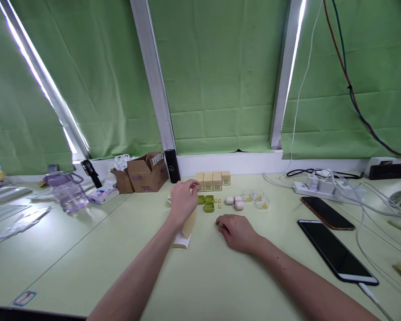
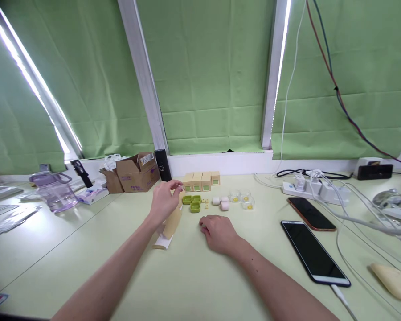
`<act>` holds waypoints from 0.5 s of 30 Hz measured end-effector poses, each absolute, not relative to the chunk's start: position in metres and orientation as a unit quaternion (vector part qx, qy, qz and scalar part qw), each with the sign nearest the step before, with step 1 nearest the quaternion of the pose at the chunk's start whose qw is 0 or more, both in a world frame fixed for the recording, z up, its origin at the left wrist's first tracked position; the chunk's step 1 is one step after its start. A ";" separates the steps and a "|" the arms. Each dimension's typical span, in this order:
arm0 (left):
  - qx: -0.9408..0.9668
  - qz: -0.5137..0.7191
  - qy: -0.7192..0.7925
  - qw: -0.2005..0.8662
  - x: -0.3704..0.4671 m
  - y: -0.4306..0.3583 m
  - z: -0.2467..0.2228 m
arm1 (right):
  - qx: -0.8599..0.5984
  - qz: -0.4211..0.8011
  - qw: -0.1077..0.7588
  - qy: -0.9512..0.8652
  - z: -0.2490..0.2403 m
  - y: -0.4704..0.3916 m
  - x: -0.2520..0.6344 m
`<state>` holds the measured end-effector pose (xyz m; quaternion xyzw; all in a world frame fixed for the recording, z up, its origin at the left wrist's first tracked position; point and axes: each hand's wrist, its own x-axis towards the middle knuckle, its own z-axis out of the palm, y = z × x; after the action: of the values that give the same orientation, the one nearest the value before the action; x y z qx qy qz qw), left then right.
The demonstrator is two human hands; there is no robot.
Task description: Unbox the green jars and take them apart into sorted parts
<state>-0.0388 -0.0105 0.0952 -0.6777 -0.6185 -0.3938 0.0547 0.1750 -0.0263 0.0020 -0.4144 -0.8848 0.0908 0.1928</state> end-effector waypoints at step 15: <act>-0.778 -0.194 -0.582 0.135 0.007 0.080 0.100 | -0.425 0.081 0.167 -0.886 0.008 -0.028 0.175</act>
<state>0.0073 0.0800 0.0996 -0.7778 -0.5823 -0.1939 0.1354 0.1747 -0.0281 0.0084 -0.4248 -0.8860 0.0807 0.1673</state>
